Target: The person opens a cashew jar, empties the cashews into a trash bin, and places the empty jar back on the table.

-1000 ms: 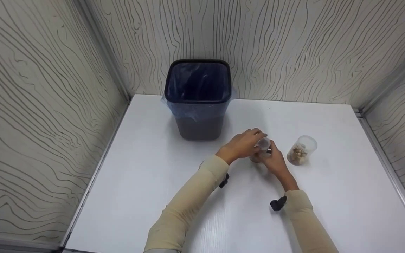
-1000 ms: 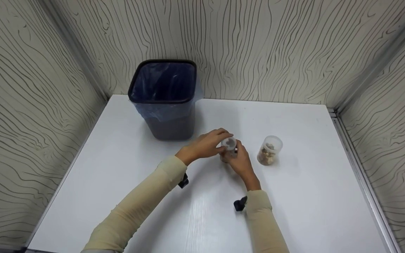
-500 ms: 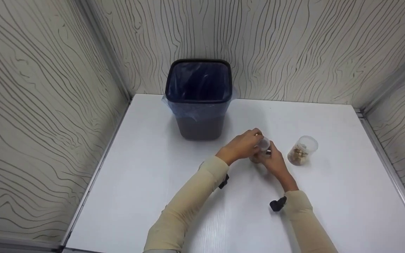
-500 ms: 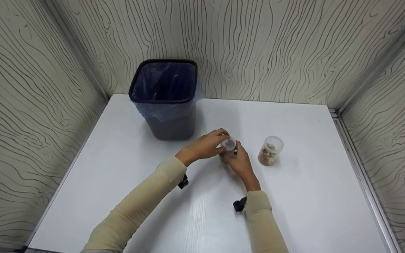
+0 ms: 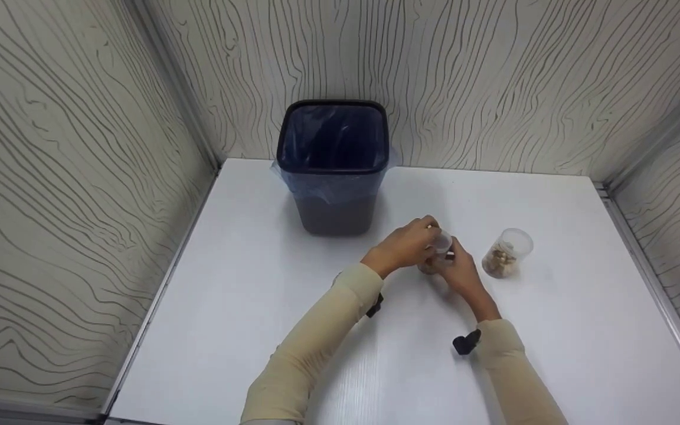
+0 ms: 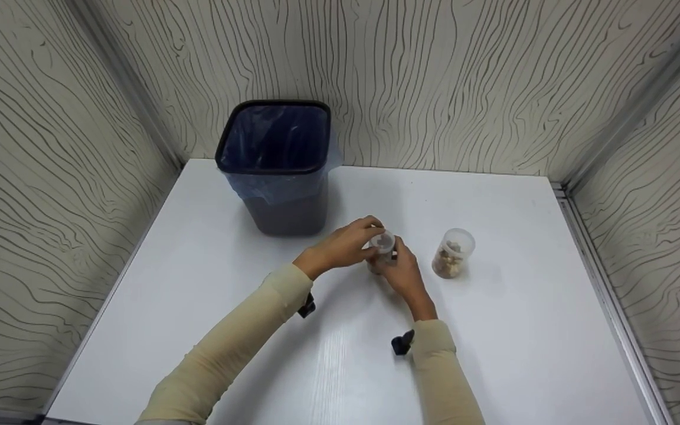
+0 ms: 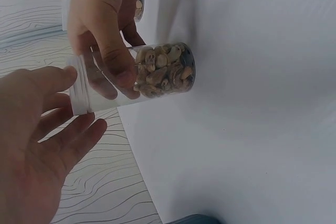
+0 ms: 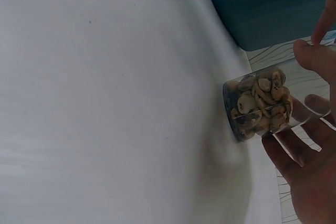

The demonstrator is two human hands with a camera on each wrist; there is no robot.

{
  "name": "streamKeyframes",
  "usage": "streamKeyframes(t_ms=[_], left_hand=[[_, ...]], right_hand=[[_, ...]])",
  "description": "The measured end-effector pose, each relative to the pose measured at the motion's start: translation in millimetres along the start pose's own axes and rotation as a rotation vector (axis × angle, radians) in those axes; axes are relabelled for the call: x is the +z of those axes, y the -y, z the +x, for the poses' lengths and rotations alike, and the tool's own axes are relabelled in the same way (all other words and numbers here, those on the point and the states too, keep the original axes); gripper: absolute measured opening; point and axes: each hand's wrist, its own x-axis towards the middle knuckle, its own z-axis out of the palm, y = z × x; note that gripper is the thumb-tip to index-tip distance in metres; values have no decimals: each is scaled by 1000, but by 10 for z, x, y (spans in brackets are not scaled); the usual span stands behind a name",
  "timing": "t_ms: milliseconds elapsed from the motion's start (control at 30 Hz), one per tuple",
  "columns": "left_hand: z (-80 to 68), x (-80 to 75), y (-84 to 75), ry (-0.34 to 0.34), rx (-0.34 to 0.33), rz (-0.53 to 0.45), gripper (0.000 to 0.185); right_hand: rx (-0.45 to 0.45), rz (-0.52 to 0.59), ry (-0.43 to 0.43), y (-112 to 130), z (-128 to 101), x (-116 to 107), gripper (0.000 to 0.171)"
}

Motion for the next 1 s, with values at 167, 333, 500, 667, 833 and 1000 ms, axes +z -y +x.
streamKeyframes(t_ms=[167,333,500,667,833,1000], left_hand=[[-9,2,11,1,-5,-6,33],[-16,-8,27,-10,-2,-12,35],[-28,-20,41,-9,-4,-28,42],[-43,-31,53,-17,-14,-33,44],[-50,-39,64,-40,-8,-34,43],[-58,-52,77,-53,-9,-48,43]], right_hand=[[-42,-24,-2,-1,2,-19,69],[-64,-46,-2,11,11,-44,69],[-81,-49,9,42,26,-68,68],[-102,-63,16,65,42,-87,67],[-119,-87,-5,89,58,-97,67],[-145,-75,-24,120,85,-97,65]])
